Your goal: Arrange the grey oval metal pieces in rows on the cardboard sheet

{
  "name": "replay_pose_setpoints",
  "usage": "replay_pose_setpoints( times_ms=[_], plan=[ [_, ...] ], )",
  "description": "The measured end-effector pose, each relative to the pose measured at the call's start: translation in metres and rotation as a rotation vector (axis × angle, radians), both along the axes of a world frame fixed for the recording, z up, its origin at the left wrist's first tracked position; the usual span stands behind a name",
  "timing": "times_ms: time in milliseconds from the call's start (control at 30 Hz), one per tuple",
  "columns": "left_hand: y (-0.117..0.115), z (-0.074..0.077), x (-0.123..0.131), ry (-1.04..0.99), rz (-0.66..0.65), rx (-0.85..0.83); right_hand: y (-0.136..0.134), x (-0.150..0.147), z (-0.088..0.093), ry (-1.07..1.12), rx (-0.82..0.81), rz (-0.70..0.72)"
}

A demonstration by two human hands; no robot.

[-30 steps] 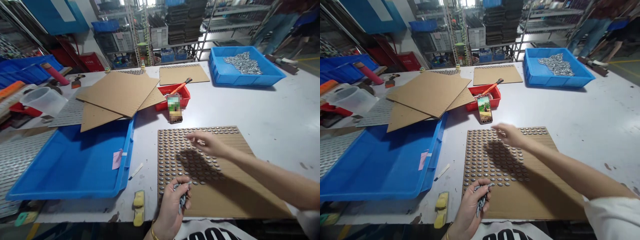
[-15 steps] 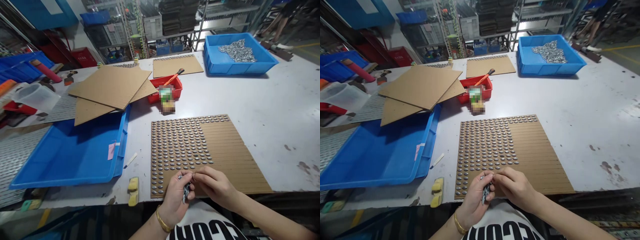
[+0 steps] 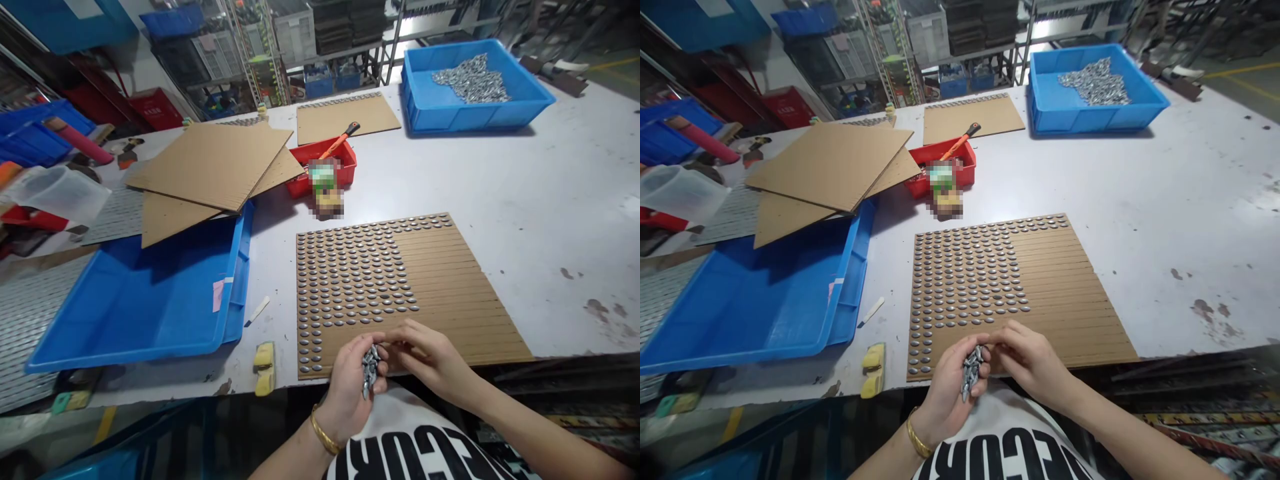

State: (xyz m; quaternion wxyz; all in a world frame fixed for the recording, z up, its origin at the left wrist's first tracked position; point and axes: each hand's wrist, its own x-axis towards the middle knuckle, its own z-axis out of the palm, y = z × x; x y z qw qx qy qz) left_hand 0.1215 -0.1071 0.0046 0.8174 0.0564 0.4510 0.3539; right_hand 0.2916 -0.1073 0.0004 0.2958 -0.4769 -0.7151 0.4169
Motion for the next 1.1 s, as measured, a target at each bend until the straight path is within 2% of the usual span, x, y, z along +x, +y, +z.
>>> replay_pose_setpoints(
  times_ms=[67,167,233,400,533,700,967,1100],
  plan=[
    [-0.001,-0.001,-0.001,0.004,-0.001,-0.061,-0.001,0.003,-0.001,0.074,-0.071,-0.064],
    [0.001,0.002,-0.005,0.003,-0.026,-0.114,-0.003,0.008,-0.006,0.131,-0.073,-0.113],
    [0.006,0.007,-0.009,0.002,-0.017,-0.086,-0.002,0.013,-0.011,0.132,-0.058,-0.157],
    [0.015,0.015,-0.017,0.048,0.108,0.040,0.002,0.029,-0.028,0.070,-0.017,-0.251],
    [0.009,0.010,-0.013,0.031,0.096,-0.063,0.008,0.027,-0.037,-0.060,0.098,-0.230],
    [0.001,0.005,-0.007,-0.013,0.080,-0.086,0.016,0.016,-0.042,-0.170,0.217,-0.180],
    [-0.001,0.003,-0.006,-0.010,0.031,-0.086,0.021,0.014,-0.047,-0.390,0.283,-0.178],
    [-0.002,0.002,-0.004,-0.005,0.000,-0.075,0.022,0.012,-0.043,-0.454,0.293,-0.166]
  ],
)
